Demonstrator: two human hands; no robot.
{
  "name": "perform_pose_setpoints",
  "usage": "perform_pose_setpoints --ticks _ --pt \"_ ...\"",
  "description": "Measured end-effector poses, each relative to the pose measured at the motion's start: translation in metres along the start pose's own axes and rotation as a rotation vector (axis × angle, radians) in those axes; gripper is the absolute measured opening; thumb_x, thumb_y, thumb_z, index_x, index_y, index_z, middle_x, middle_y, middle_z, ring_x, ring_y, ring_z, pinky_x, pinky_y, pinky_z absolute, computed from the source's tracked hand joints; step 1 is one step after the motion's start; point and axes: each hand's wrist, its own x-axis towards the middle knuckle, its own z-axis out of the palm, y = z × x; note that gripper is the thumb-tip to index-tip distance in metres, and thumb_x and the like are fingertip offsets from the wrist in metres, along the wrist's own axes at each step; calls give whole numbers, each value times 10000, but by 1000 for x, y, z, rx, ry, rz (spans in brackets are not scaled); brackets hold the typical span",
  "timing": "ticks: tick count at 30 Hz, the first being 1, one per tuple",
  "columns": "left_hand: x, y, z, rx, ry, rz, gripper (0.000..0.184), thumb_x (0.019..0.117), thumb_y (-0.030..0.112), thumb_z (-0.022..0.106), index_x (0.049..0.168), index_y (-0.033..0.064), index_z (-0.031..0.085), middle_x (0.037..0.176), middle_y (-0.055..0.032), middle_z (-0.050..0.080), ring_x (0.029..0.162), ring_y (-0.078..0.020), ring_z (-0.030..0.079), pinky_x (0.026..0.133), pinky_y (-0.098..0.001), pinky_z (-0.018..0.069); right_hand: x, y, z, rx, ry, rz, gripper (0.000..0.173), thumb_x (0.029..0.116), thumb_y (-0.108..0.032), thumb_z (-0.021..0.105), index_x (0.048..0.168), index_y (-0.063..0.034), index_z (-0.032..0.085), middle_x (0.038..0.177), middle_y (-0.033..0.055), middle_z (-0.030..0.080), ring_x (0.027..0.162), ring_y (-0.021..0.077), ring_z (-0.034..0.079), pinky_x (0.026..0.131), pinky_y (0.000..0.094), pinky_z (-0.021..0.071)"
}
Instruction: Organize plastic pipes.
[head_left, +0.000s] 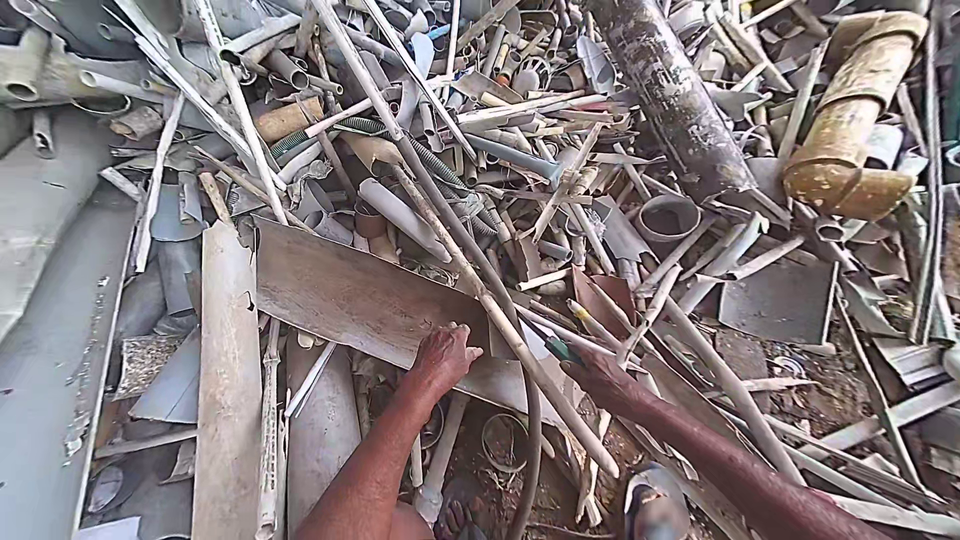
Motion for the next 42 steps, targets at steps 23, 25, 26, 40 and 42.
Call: perform_pose_setpoints --ticks 23,25,26,40,42 --pt "-17 25 25 -54 21 159 491 1070 308 539 1402 -53 537 1429 -265 542 1358 -403 509 1133 -548 388 -80 17 -44 202 197 35 429 1012 -39 573 1429 -2 477 824 107 598 525 125 509 501 284 449" --pt "-17 29 22 -73 25 190 487 1070 300 542 1399 -59 538 1427 -270 542 1358 -407 507 1135 -545 385 -91 18 -41 226 203 63 426 1020 -32 558 1434 4 468 801 94 590 503 114 495 484 273 438" --pt "-17 29 21 -80 30 208 477 1069 295 543 1388 -61 546 1418 -271 548 1353 -409 511 1130 -548 388 -96 19 -40 234 201 67 431 1021 -32 554 1439 12 461 806 92 596 499 109 493 481 268 436" --pt "-10 20 16 -116 42 307 453 1070 262 536 1379 -70 547 1410 -282 556 1354 -421 510 1130 -567 382 -144 9 -24 297 169 -6 446 1013 -70 531 1427 60 428 853 19 635 537 40 541 496 219 468" --pt "-10 16 17 -113 32 297 466 1072 273 536 1387 -70 544 1428 -282 541 1363 -422 500 1143 -560 370 -149 8 -22 304 165 -23 448 998 -77 541 1412 59 438 824 2 635 531 34 544 493 214 471"
